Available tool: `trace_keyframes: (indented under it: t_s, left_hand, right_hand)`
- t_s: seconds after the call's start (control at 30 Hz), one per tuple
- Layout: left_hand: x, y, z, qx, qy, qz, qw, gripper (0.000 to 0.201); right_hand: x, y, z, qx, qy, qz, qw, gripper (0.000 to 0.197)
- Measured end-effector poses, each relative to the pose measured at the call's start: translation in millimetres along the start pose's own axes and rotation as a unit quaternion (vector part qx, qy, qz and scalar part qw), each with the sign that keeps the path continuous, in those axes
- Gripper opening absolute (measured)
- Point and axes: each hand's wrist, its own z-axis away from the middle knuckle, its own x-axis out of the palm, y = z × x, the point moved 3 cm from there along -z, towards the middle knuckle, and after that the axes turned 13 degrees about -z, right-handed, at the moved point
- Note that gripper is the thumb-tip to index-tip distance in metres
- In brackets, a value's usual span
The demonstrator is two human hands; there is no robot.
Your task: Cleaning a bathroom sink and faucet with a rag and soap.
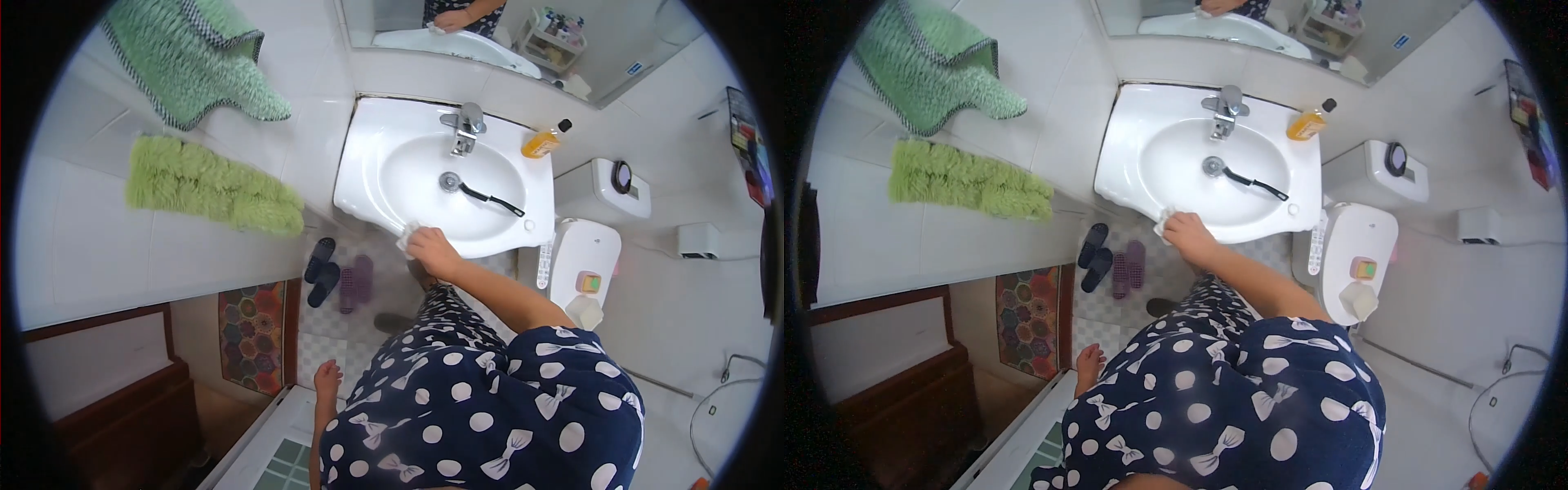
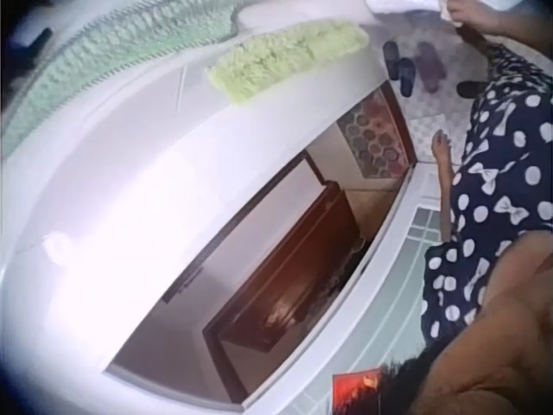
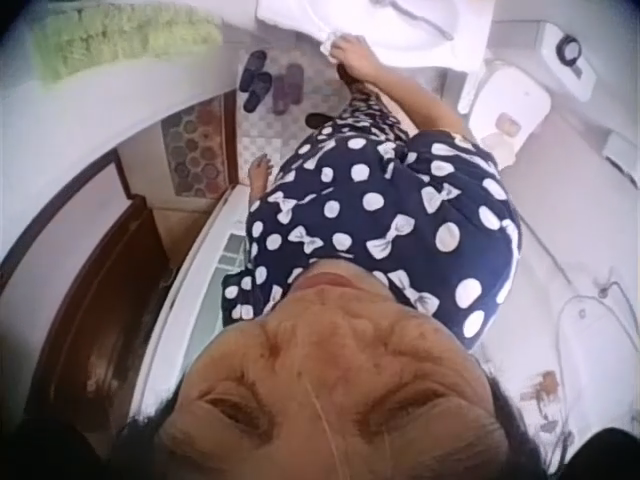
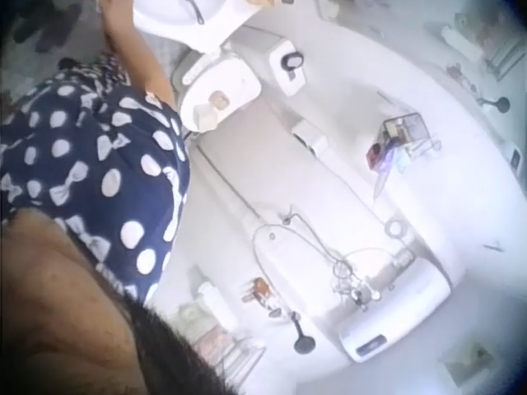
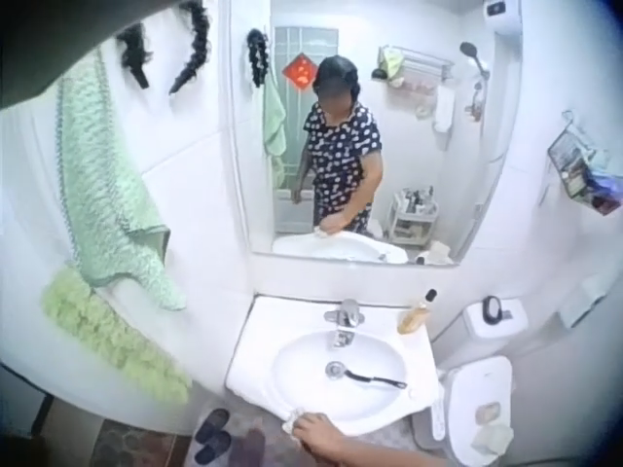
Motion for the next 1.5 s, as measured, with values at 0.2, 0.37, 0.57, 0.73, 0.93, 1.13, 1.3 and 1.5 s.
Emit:
trace_keyframes:
  t_s: [0.2, 0.37, 0.57, 0.73, 0.93, 1.13, 1.3, 1.5]
  left_hand:
    - [-6, -38, 3, -0.005, -0.009, -0.039, 0.999, 0.028]
    - [-19, -66, -2, -0.046, 0.031, 0.022, 0.998, 0.03]
    - [12, -42, 14, -0.048, 0.043, 0.027, 0.998, 0.029]
    - [55, 50, -7, 0.03, 0.003, -0.113, 0.993, 0.027]
    - [133, 232, 8, 0.15, -0.041, -0.122, 0.98, 0.03]
    - [207, 327, 32, 0.298, -0.104, -0.149, 0.937, 0.03]
    - [317, 403, 84, 0.442, -0.189, -0.339, 0.809, 0.028]
    - [462, 436, 103, 0.672, -0.181, -0.442, 0.565, 0.034]
  right_hand:
    - [-48, 7, 84, 0.074, -0.041, 0.056, 0.995, 0.02]
    - [-90, 59, 107, 0.164, -0.128, 0.123, 0.97, 0.024]
    - [-98, 59, 104, 0.162, -0.078, 0.061, 0.982, 0.015]
    - [-58, 44, 48, 0.041, 0.031, -0.098, 0.994, 0.007]
    - [-20, 22, -6, 0.077, -0.022, -0.026, 0.996, 0.014]
    - [-72, 45, 90, -0.007, 0.005, -0.031, 0.999, 0.015]
    - [-107, 68, 153, 0.066, -0.012, -0.011, 0.998, 0.02]
    - [-89, 76, 159, 0.153, 0.015, -0.063, 0.986, 0.037]
